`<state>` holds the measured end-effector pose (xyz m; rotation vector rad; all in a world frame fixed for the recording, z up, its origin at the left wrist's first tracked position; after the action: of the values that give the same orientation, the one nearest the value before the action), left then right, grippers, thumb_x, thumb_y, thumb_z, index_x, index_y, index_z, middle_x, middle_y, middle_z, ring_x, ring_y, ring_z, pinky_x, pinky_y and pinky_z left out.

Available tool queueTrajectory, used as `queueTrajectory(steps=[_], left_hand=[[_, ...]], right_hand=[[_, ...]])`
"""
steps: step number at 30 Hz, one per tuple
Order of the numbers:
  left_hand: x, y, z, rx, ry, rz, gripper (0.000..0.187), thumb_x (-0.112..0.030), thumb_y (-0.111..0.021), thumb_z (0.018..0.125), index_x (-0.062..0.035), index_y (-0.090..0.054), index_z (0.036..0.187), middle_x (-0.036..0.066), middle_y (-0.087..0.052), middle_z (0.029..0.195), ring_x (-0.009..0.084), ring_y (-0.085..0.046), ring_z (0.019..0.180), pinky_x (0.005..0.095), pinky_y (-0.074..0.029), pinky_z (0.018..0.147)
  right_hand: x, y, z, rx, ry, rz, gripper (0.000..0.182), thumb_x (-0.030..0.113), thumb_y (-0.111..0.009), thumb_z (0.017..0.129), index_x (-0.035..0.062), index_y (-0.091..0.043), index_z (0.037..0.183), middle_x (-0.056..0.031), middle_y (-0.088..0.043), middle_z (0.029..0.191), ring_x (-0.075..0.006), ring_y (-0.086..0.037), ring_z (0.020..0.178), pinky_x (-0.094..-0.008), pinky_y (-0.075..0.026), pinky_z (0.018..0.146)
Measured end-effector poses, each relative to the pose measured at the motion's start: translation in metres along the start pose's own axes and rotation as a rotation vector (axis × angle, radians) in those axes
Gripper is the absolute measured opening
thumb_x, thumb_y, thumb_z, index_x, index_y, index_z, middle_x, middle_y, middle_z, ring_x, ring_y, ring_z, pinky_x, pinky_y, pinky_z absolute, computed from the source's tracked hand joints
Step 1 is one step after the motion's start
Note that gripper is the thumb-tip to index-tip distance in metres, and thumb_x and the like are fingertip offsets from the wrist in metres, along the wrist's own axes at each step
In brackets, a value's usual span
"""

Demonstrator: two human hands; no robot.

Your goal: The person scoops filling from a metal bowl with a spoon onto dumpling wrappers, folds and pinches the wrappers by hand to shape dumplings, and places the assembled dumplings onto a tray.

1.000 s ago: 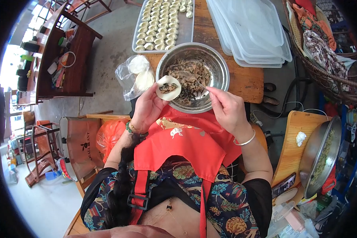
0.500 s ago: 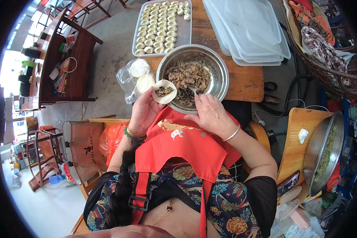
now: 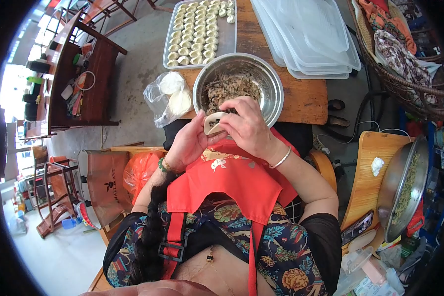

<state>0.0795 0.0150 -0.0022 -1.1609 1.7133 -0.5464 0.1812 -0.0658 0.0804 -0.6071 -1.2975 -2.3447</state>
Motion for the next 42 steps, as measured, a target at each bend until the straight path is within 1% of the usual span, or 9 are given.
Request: queueTrajectory(steps=[2,7,11,13,19,22,29,31,42], left_hand=[[0.004,-0.001,-0.001,0.032,0.009,-0.012,0.044,-0.029,-0.038,0.107,0.0046,-0.047,0.132,0.013,-0.059,0.126,0.0217,-0.058,0.118,0.0352,-0.048,0.103],[0.0,0.006,0.003,0.009,-0.066,0.593,0.033,-0.012,-0.055,0.1,0.0065,-0.054,0.127,0.011,-0.064,0.12,0.0161,-0.062,0.11,0.03,-0.05,0.099],[0.0,0.002,0.004,0.031,-0.113,0.518,0.032,-0.013,-0.052,0.102,0.0077,-0.055,0.125,0.011,-0.066,0.116,0.0159,-0.065,0.104,0.029,-0.052,0.095],[-0.003,0.005,0.005,0.037,-0.172,0.812,0.032,-0.013,-0.052,0.102,0.0079,-0.055,0.126,0.012,-0.065,0.117,0.015,-0.064,0.105,0.0291,-0.053,0.094],[-0.01,0.001,0.0,-0.021,-0.201,0.435,0.035,-0.016,-0.05,0.103,0.0091,-0.054,0.127,0.014,-0.064,0.119,0.0186,-0.065,0.102,0.0294,-0.053,0.09],[-0.012,0.006,-0.001,-0.041,-0.211,0.373,0.036,-0.016,-0.05,0.103,0.0096,-0.053,0.127,0.014,-0.064,0.119,0.0196,-0.066,0.1,0.0287,-0.053,0.089],[-0.014,-0.004,-0.002,-0.03,-0.307,0.342,0.031,-0.013,-0.054,0.101,0.0069,-0.054,0.124,0.013,-0.064,0.117,0.0178,-0.066,0.1,0.0274,-0.053,0.087],[-0.019,-0.012,-0.006,-0.08,-0.315,0.559,0.028,-0.009,-0.059,0.097,0.0048,-0.055,0.121,0.012,-0.067,0.111,0.0169,-0.068,0.095,0.0251,-0.055,0.079],[-0.02,-0.005,-0.003,-0.106,-0.329,0.459,0.015,-0.003,-0.065,0.092,-0.0008,-0.055,0.103,0.011,-0.069,0.101,0.0155,-0.069,0.088,0.0227,-0.056,0.071]], right_hand=[[-0.009,0.001,0.002,-0.042,-0.077,0.052,0.011,0.007,-0.071,0.078,0.0035,-0.063,0.085,-0.0088,-0.059,0.112,-0.0299,-0.055,0.106,-0.0434,-0.044,0.09],[-0.022,-0.012,-0.006,-0.038,-0.192,0.192,0.011,0.005,-0.069,0.079,0.004,-0.062,0.087,-0.0102,-0.065,0.092,-0.03,-0.06,0.093,-0.0419,-0.046,0.084],[-0.023,-0.013,-0.009,-0.035,-0.197,0.156,0.01,0.004,-0.068,0.081,0.0044,-0.061,0.089,-0.0101,-0.063,0.082,-0.0297,-0.061,0.086,-0.0393,-0.049,0.075],[-0.022,-0.013,-0.011,-0.038,-0.199,0.171,0.01,0.004,-0.069,0.081,0.0045,-0.061,0.089,-0.0103,-0.062,0.082,-0.0299,-0.061,0.086,-0.0384,-0.049,0.073],[-0.037,-0.006,-0.014,-0.075,-0.489,0.516,0.029,0.024,-0.073,0.088,0.0035,-0.065,0.107,-0.0069,-0.062,0.096,-0.0152,-0.062,0.084,-0.0294,-0.05,0.074],[-0.039,-0.012,-0.019,0.066,-0.576,0.594,0.024,0.021,-0.072,0.089,0.0026,-0.066,0.104,-0.0058,-0.063,0.093,-0.0127,-0.062,0.081,-0.028,-0.051,0.071],[-0.053,-0.027,-0.033,-0.083,-0.639,0.776,0.014,0.014,-0.07,0.089,0.0013,-0.067,0.095,-0.0044,-0.064,0.084,-0.0116,-0.062,0.074,-0.0262,-0.05,0.068],[-0.046,-0.02,-0.028,-0.028,-0.6,0.645,0.012,0.012,-0.07,0.089,0.0012,-0.067,0.092,-0.0043,-0.064,0.084,-0.01,-0.061,0.076,-0.0255,-0.05,0.069],[-0.047,-0.024,-0.035,-0.04,-0.744,0.96,0.017,0.015,-0.066,0.094,0.001,-0.061,0.103,-0.0011,-0.063,0.092,-0.0055,-0.059,0.083,-0.0223,-0.051,0.074]])
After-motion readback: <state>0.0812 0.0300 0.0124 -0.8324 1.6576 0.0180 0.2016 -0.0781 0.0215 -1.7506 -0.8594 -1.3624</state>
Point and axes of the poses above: each hand's wrist, its own z-axis towards the middle knuckle, its own y-axis out of the back of the hand, x = y × z, the point moved 7 cm from there along z, towards the middle knuckle
